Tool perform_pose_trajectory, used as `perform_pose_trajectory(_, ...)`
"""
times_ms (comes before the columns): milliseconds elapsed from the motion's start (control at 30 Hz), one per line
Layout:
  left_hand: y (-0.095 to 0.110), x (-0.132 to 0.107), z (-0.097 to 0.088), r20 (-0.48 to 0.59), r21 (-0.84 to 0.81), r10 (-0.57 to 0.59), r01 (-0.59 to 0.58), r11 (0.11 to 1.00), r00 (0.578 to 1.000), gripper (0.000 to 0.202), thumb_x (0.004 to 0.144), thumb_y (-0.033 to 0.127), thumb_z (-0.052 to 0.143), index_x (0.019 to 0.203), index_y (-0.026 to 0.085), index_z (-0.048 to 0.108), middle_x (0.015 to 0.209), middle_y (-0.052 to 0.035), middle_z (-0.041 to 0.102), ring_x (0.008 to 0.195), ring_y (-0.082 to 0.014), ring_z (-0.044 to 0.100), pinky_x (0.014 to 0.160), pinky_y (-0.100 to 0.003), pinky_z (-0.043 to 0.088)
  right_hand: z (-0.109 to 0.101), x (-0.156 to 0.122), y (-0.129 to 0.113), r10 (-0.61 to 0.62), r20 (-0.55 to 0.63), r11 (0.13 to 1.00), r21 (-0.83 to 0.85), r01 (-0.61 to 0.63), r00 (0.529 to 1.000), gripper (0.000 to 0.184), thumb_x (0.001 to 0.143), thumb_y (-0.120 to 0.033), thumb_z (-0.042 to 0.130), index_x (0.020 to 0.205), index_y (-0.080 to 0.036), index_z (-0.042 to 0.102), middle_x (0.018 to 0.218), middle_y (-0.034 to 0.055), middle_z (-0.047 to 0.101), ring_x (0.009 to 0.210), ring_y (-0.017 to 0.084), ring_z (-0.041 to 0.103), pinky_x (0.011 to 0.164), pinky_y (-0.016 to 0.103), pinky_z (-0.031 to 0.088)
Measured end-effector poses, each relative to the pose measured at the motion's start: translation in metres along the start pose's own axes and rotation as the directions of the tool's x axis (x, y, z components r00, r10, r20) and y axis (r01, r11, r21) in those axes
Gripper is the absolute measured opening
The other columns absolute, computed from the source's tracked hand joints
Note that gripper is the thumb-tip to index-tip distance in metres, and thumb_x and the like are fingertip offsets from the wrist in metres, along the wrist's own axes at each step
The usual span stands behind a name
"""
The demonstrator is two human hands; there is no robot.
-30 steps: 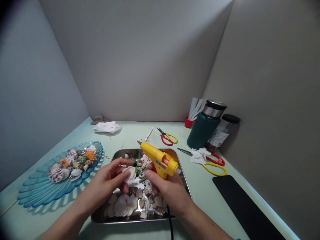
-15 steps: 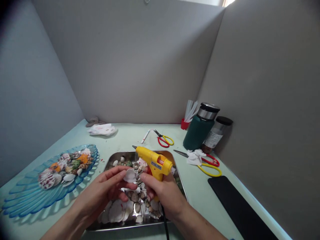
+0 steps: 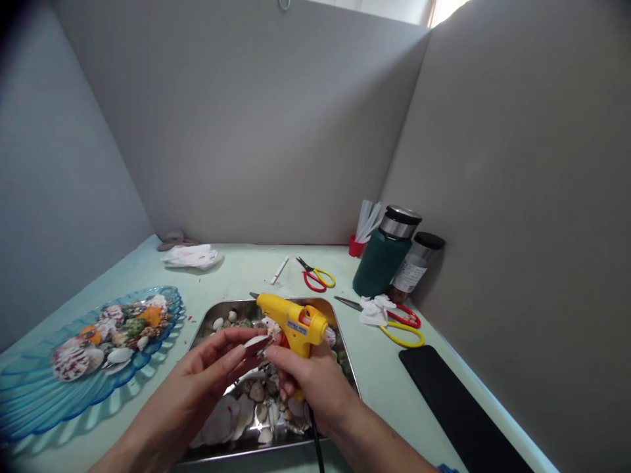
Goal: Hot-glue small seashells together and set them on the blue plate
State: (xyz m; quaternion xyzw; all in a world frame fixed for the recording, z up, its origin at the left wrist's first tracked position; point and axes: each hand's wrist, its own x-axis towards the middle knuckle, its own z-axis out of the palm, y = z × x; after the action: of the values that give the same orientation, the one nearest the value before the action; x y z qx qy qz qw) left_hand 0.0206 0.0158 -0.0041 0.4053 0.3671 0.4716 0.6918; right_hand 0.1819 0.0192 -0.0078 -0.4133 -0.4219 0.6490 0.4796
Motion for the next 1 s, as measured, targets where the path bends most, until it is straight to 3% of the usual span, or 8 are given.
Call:
perform_pose_trajectory(300,-0.0053,0.0004,0.005,-0.097,0.097,0.066,-0.057,0.994,0.993,0.025,0.077,0.03,0.066,0.099,0.017,0.064,0.111,-0.0094,0.066,0.109,-0.0254,0.055,0.098,-0.038,0.037,-0.0014,-0.0008,0.0021,0.027,0.028,0.999,0.015,-0.028,0.999,0.027,0.07,-0.028,0.069,0.056,-0.015,0.05,0.041,-0.0078,0.043,0.036,0.005,0.035,0.039,0.019,0.03)
perform_pose_trajectory(500,-0.007,0.0019,0.0049,-0.091,0.08,0.099,-0.092,0.993,0.991,0.022,0.074,0.028,0.068,0.093,0.017,0.064,0.117,-0.0091,0.063,0.11,-0.0243,0.055,0.097,-0.035,0.038,-0.002,-0.0008,0.0033,0.024,0.061,0.998,0.062,-0.028,0.998,0.025,0.072,-0.027,0.067,0.057,-0.015,0.05,0.041,-0.0083,0.041,0.036,0.005,0.033,0.039,0.019,0.031)
perform_pose_trajectory(1000,-0.0082,0.0019,0.003,-0.13,0.051,0.081,-0.075,0.996,0.988,0.03,0.065,0.028,0.076,0.091,0.017,0.066,0.11,-0.0092,0.067,0.101,-0.0252,0.061,0.091,-0.034,0.043,-0.0016,-0.0011,0.0036,0.073,0.058,0.992,0.102,-0.079,0.996,0.021,0.068,-0.027,0.069,0.062,-0.015,0.053,0.042,-0.0083,0.043,0.035,0.005,0.033,0.039,0.019,0.028)
